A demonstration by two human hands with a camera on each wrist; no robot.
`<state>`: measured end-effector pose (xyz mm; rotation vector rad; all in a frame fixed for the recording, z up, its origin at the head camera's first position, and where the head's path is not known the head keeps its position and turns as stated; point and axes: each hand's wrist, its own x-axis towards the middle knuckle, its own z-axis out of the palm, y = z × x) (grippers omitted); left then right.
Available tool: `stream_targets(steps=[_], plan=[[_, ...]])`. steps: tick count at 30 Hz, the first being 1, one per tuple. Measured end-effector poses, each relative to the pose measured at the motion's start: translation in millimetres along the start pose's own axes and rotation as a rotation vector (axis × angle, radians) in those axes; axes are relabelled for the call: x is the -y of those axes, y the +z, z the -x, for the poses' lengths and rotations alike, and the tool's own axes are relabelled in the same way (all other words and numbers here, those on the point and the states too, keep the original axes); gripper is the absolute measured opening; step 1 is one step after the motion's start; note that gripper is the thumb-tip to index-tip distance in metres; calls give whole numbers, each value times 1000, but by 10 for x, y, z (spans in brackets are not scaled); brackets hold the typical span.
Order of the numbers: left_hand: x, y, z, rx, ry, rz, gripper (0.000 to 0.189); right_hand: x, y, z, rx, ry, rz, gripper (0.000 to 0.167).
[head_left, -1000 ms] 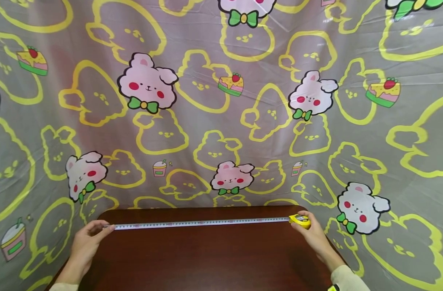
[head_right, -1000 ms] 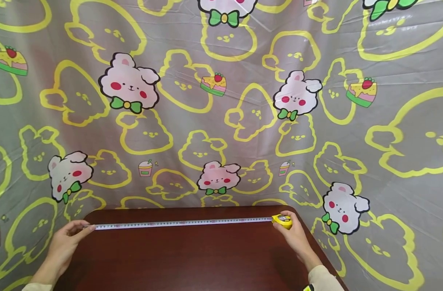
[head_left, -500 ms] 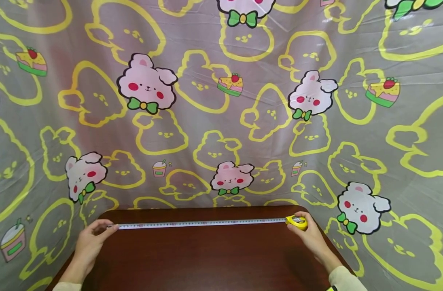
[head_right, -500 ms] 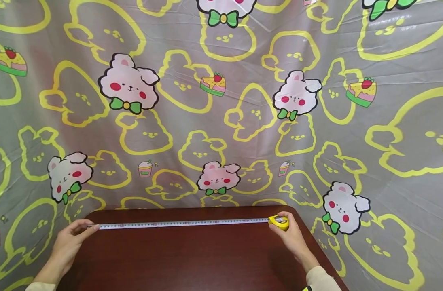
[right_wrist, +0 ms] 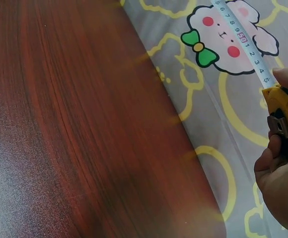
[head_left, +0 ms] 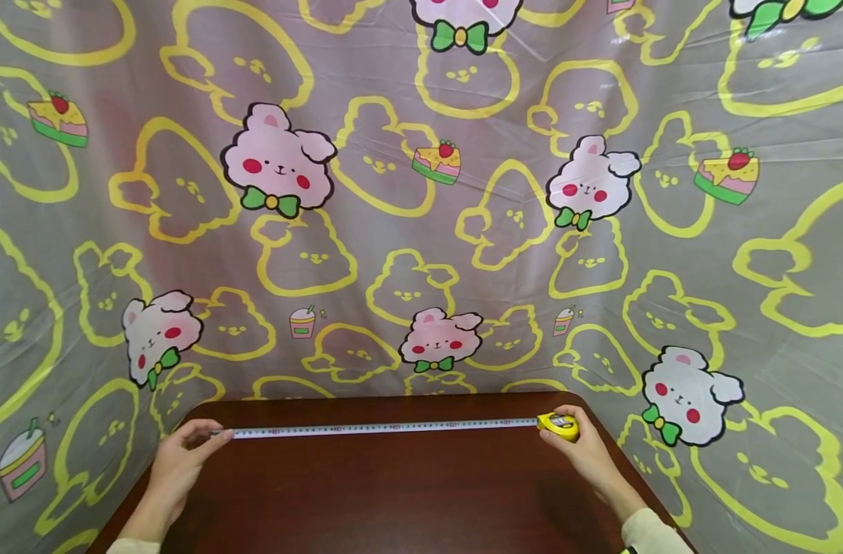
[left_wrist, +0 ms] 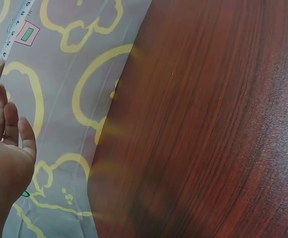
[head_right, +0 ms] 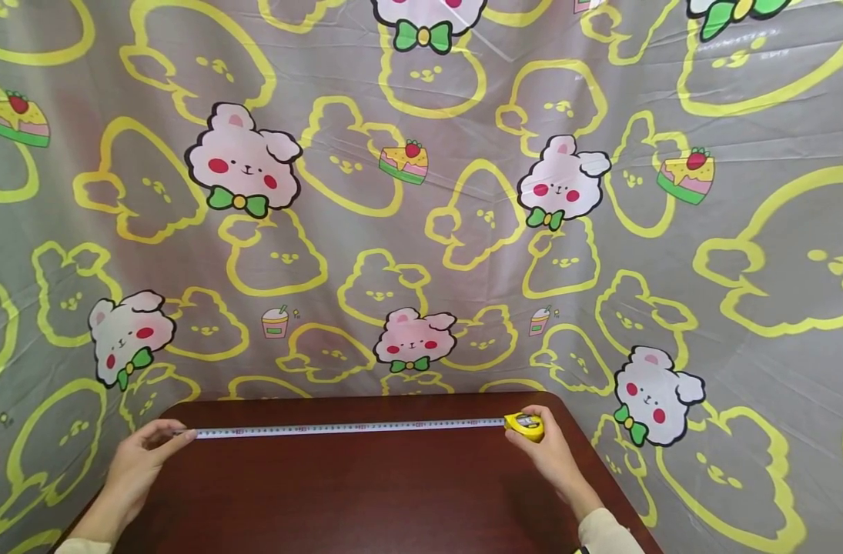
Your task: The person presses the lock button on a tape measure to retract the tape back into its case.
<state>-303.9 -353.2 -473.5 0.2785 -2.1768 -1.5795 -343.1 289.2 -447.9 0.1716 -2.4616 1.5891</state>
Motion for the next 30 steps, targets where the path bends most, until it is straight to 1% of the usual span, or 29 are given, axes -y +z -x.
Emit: stream_targets(steps=[3, 6, 10, 15, 18, 21, 25, 30], plan=[[2, 4, 1, -3, -8, -4, 46, 45, 15, 12, -1, -15, -8, 55], [8, 4, 9, -4, -17, -1, 46, -53, 47, -36, -8, -1, -9, 56], [22, 14, 30, 8, -22, 4, 45, -211, 88, -95, -6, -6, 3, 57], [31, 69, 38, 18, 10, 9, 44, -277, 124, -108, -4, -32, -8, 56], [20, 113, 38, 25, 42, 16, 41, -281, 144, -102, -9, -49, -21, 56], [-8, 160, 47, 30, 49, 19, 40, -275, 160, -97, 4, -59, -24, 56], [-60, 225, 60, 51, 53, 17, 39, -263, 179, -86, 13, -43, -24, 56], [-100, 293, 64, 67, 76, 17, 38, -245, 205, -93, 24, -32, -28, 55]])
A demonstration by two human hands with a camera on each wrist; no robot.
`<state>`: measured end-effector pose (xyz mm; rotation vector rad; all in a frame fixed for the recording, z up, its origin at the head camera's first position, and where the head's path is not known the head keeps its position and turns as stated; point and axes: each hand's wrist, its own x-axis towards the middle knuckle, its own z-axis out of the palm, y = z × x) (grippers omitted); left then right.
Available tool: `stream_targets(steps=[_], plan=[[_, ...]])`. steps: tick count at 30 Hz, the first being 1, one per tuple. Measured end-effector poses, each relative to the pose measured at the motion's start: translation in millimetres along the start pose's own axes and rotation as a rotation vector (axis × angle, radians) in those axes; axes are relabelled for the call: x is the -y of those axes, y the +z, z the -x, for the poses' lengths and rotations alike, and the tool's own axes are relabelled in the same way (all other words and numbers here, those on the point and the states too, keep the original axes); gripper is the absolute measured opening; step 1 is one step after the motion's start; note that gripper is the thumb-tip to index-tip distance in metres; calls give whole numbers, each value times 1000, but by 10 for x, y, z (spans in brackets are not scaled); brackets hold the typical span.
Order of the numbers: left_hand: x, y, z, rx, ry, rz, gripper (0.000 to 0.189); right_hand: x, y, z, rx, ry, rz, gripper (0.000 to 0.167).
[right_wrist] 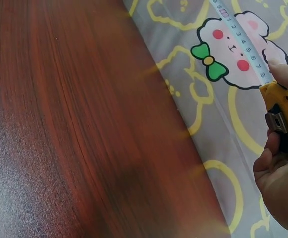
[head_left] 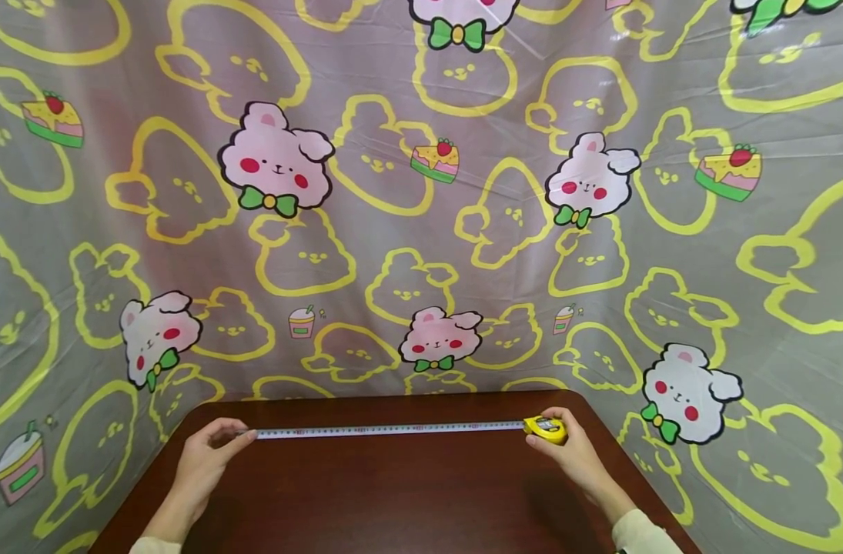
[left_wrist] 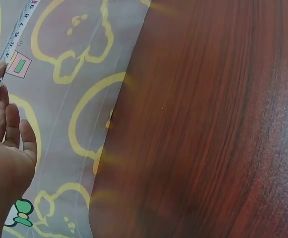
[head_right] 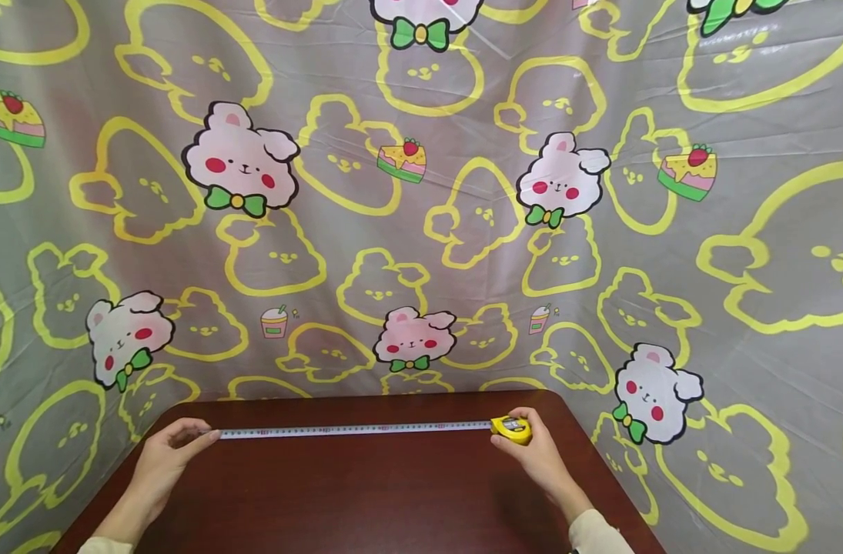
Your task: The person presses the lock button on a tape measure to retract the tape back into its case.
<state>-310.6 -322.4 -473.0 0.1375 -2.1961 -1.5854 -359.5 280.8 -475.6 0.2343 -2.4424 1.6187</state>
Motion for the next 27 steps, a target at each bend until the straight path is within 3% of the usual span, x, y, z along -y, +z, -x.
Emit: stream_targets(steps=[10, 27], plan=[[-20, 41, 1, 0, -1, -5, 36, 30, 63, 13, -20, -32, -20, 56], [-6, 82, 8, 12, -21, 3, 39, 139, 218, -9, 4, -9, -89, 58]])
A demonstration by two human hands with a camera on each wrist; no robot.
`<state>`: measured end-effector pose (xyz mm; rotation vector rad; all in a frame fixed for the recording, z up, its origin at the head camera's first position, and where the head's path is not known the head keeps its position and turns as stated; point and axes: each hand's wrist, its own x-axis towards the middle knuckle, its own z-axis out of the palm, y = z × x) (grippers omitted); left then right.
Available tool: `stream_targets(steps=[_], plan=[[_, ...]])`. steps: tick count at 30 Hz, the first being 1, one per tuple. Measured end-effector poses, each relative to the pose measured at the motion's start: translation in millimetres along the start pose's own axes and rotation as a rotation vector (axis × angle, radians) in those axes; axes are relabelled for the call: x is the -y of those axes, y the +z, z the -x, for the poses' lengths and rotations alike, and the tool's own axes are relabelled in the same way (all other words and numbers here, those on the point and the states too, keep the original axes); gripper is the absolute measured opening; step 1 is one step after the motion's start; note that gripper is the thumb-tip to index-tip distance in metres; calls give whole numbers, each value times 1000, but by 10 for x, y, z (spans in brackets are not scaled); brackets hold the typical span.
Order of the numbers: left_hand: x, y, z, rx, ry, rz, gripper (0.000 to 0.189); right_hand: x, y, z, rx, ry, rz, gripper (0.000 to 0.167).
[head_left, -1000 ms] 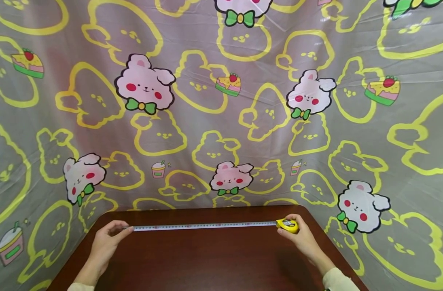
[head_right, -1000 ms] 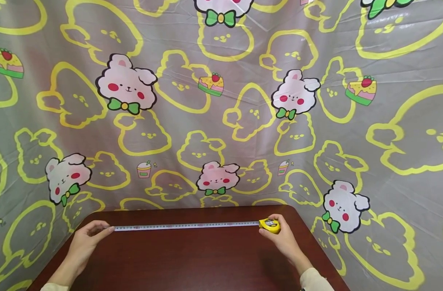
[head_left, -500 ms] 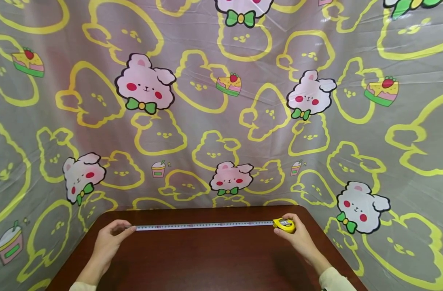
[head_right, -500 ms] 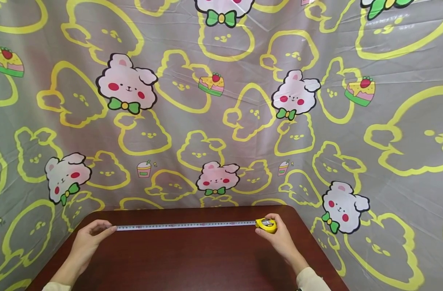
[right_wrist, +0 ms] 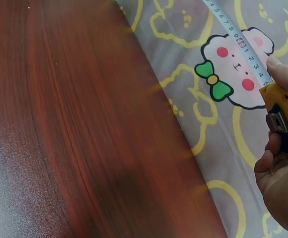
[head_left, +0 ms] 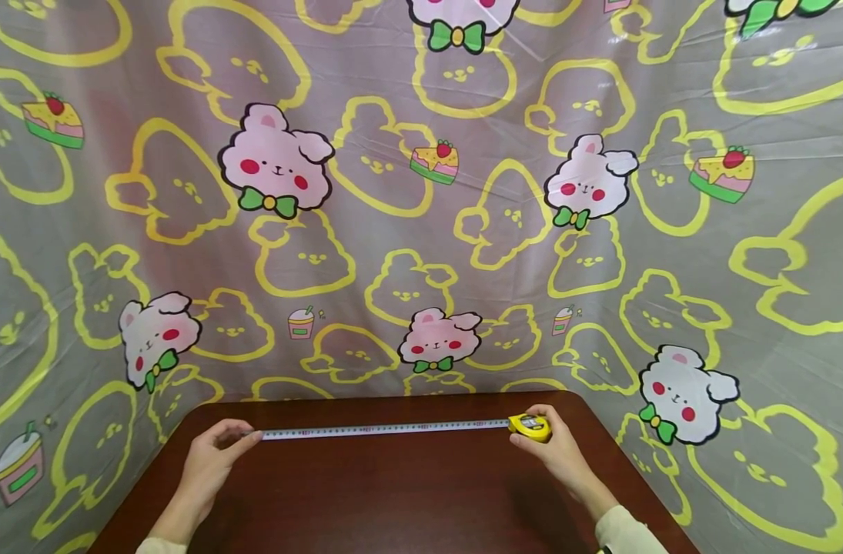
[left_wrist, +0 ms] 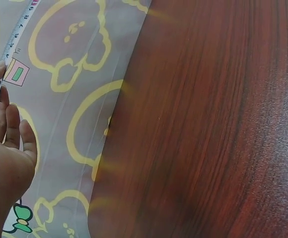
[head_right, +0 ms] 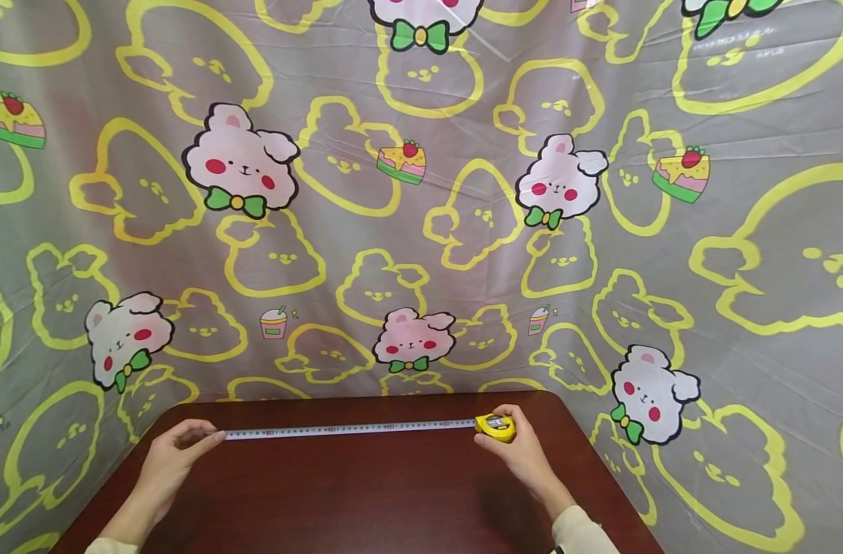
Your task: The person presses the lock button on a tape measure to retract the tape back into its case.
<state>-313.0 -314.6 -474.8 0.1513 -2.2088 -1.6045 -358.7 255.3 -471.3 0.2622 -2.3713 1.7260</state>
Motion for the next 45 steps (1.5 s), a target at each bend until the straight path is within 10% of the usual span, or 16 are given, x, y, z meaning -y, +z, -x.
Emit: stream_targets(steps=[45], plan=[[1, 261, 56, 54, 55, 40, 32, 45, 499, 60, 24, -17, -65, 58]])
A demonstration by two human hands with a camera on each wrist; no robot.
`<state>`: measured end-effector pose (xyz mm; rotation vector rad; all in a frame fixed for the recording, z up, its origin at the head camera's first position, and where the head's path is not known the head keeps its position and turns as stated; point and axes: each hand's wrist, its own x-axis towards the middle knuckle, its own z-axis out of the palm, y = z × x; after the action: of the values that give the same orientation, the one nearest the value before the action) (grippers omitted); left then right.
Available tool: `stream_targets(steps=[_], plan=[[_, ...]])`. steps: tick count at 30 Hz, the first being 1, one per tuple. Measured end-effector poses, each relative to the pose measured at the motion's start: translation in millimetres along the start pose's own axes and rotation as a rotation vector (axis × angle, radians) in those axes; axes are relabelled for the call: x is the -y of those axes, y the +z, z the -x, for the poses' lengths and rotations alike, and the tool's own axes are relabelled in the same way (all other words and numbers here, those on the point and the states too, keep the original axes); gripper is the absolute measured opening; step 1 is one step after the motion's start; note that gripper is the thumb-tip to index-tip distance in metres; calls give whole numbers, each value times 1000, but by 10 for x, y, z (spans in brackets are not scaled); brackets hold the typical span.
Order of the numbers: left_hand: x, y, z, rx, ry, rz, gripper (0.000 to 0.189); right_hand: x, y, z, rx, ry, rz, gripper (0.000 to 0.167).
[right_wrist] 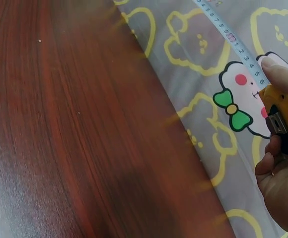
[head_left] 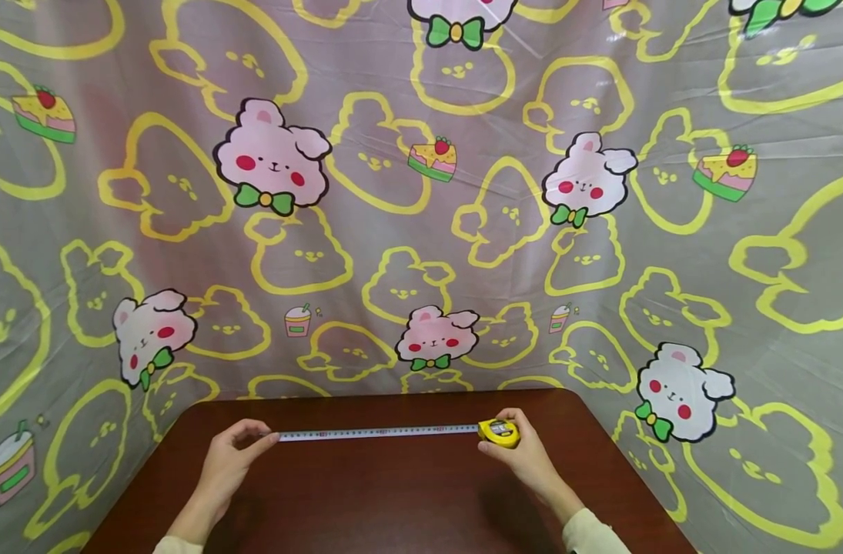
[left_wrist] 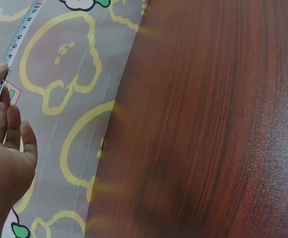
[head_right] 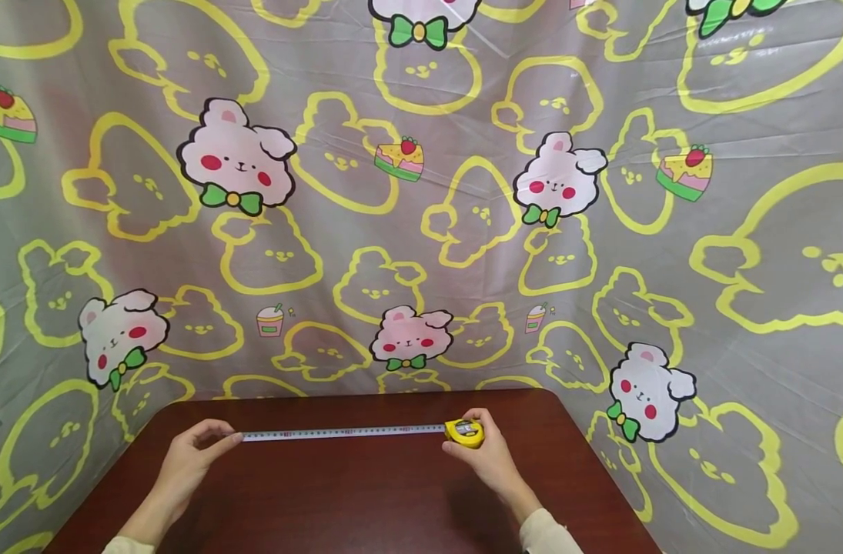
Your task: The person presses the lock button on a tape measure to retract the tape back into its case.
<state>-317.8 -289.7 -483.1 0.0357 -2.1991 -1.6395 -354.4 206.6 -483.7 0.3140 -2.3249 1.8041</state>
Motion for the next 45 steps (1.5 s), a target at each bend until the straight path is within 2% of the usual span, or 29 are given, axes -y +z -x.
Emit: stream_targets(steps=[12, 25, 34, 42, 45], plan=[[-34, 49, 6, 34, -28, -11, 34, -7, 61, -3, 1, 13, 8, 58], [-19, 132, 16, 41, 10, 10, 28, -6, 120, -17, 5, 6, 21, 58], [-24, 232, 22, 57, -29, 39, 28, 8, 165, -15, 21, 6, 9, 58], [-16, 273, 18, 72, 0, -1, 23, -13, 217, -19, 18, -2, 48, 57], [-15, 295, 21, 71, -5, 11, 23, -23, 240, -23, 22, -5, 60, 59]])
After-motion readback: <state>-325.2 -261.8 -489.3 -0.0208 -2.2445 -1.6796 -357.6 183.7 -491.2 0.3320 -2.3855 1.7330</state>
